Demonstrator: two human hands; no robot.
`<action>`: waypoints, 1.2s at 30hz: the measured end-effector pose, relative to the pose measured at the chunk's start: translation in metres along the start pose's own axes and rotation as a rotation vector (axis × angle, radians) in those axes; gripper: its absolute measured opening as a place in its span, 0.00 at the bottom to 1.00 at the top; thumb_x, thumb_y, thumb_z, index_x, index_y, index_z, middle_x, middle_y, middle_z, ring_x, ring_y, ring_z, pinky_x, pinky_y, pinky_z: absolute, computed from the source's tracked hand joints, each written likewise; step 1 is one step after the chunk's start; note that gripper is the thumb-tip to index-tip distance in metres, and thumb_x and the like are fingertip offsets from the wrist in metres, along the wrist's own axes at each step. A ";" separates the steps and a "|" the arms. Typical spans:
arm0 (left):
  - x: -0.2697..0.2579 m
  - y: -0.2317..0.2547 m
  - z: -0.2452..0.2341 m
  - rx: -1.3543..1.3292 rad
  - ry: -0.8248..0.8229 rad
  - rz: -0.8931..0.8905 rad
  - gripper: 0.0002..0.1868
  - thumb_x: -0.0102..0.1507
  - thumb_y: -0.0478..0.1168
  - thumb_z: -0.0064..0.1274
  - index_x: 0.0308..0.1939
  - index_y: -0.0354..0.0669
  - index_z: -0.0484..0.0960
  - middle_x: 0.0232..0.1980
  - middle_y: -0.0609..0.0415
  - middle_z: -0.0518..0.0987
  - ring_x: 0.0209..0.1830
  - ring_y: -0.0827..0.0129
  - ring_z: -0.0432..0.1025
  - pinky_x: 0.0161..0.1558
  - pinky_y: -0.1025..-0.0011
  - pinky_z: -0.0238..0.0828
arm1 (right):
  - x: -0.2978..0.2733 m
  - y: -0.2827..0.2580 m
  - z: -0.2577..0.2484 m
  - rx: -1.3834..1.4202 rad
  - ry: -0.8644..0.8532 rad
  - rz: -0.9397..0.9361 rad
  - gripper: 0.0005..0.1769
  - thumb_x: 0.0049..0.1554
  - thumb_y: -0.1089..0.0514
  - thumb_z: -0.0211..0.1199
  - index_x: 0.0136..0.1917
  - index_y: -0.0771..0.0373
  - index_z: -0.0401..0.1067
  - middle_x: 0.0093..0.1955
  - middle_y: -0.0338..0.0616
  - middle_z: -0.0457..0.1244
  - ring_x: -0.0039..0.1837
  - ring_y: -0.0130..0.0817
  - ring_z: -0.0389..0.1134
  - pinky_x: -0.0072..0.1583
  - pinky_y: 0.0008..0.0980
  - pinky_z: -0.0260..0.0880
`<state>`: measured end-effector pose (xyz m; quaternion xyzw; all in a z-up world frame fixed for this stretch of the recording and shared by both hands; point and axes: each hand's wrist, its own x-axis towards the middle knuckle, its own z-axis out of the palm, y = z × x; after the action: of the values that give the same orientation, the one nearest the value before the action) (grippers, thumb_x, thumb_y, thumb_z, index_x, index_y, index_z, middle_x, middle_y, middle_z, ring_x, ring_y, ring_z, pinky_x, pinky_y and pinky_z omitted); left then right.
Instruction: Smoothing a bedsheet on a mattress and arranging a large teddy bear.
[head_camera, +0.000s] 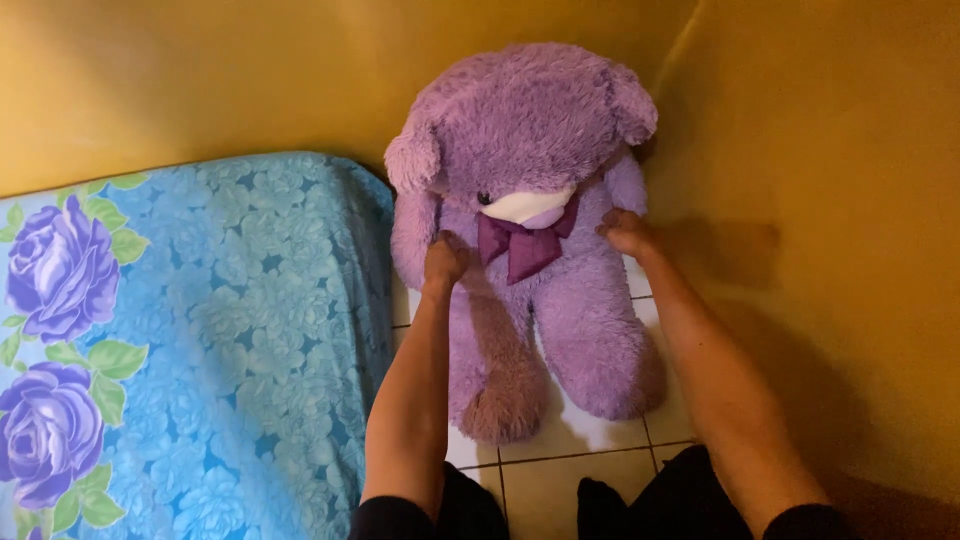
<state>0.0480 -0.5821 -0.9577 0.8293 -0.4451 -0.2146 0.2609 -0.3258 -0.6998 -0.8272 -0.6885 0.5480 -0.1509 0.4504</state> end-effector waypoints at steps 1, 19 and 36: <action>-0.002 -0.001 0.000 0.002 -0.007 0.001 0.27 0.59 0.50 0.49 0.60 0.44 0.73 0.50 0.28 0.80 0.53 0.32 0.77 0.55 0.42 0.76 | 0.011 0.013 0.004 0.003 0.002 0.007 0.31 0.56 0.52 0.64 0.69 0.70 0.69 0.66 0.64 0.65 0.69 0.56 0.65 0.69 0.51 0.63; -0.042 0.041 -0.036 -0.180 0.202 -0.180 0.37 0.59 0.56 0.52 0.68 0.42 0.64 0.63 0.32 0.74 0.63 0.33 0.69 0.65 0.37 0.63 | 0.063 0.049 0.049 0.170 0.236 0.125 0.51 0.54 0.38 0.72 0.77 0.68 0.54 0.72 0.69 0.57 0.75 0.60 0.59 0.72 0.53 0.60; -0.045 0.030 -0.068 -0.225 0.017 -0.147 0.28 0.59 0.44 0.48 0.64 0.47 0.76 0.58 0.36 0.81 0.62 0.38 0.73 0.64 0.45 0.70 | 0.028 0.036 0.013 -0.079 0.145 0.138 0.32 0.43 0.57 0.77 0.62 0.55 0.77 0.55 0.54 0.70 0.61 0.53 0.70 0.54 0.49 0.72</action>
<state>0.0462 -0.5420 -0.8807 0.8269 -0.3539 -0.2747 0.3398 -0.3285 -0.7185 -0.8705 -0.6536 0.6308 -0.1472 0.3915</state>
